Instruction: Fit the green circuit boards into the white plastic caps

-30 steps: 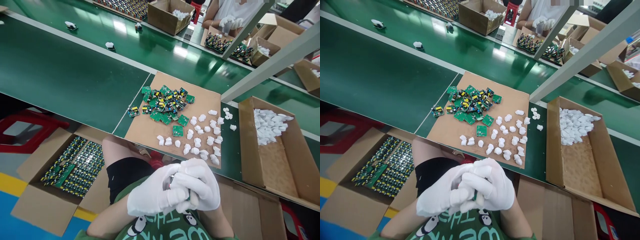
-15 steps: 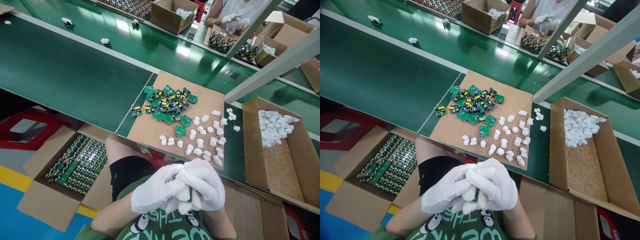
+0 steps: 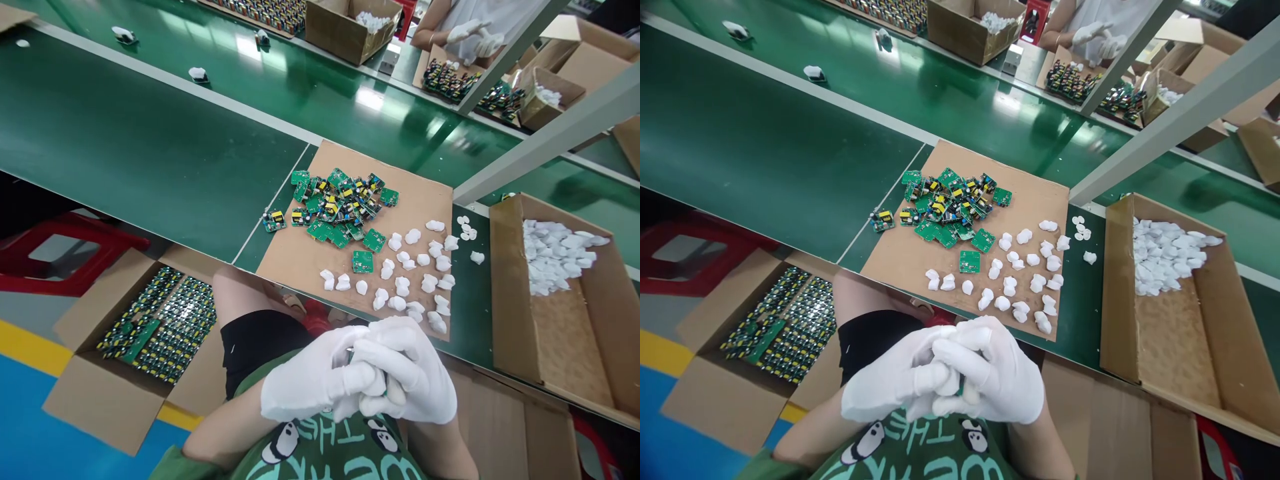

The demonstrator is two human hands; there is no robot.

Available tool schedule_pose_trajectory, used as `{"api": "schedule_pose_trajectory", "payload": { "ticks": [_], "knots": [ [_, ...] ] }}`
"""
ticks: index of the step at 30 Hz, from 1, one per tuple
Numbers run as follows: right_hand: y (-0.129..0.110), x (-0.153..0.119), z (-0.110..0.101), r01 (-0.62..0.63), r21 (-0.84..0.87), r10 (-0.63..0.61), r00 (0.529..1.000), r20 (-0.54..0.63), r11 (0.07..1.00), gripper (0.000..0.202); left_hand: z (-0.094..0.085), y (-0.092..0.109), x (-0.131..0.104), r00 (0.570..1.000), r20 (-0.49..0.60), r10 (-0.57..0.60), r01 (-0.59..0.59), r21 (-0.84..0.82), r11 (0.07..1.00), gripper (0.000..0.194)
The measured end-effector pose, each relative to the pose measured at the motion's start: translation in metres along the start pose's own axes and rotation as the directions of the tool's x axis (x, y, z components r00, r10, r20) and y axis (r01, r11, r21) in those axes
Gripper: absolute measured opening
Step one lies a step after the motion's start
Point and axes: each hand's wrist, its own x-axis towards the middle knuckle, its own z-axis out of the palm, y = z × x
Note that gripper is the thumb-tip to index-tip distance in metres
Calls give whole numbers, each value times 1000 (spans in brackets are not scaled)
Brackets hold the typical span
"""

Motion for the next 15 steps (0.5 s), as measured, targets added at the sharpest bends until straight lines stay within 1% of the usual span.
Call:
{"api": "schedule_pose_trajectory", "payload": {
  "ticks": [3, 5, 7, 8, 9, 11, 13, 15],
  "knots": [
    [0, -2, 3, 16, 10, -15, 995, -99, 1000, 44, -1, -6, -1, 1000, -26, -9, 7, -74, 997, 46],
    [0, -4, 4, 60, -4, -60, 989, -136, 998, 40, -2, -7, -1, 1000, 17, -25, 27, -130, 991, 48],
    [0, -6, 5, 78, 8, -75, 984, -162, 997, 42, -1, -6, -1, 997, 82, 0, 14, -168, 986, 53],
    [0, -6, 5, 65, 16, -61, 985, -160, 998, 43, 0, -5, -1, 995, 94, 13, 4, -174, 985, 54],
    [-1, -6, 5, 42, 18, -39, 989, -140, 999, 43, 1, -4, 0, 997, 78, 24, -10, -174, 985, 53],
    [-2, -6, 4, 12, 10, -11, 995, -101, 1000, 43, 4, -2, 0, 1000, 17, 6, -3, -167, 986, 45],
    [-2, -4, 3, 11, -1, -11, 997, -71, 1000, 43, 6, -2, 0, 999, -31, -14, 8, -174, 985, 40],
    [-2, 0, 3, 1, 14, 1, 997, -79, 1000, 45, 6, -4, 1, 999, -39, 3, -9, -160, 987, 46]
  ]
}}
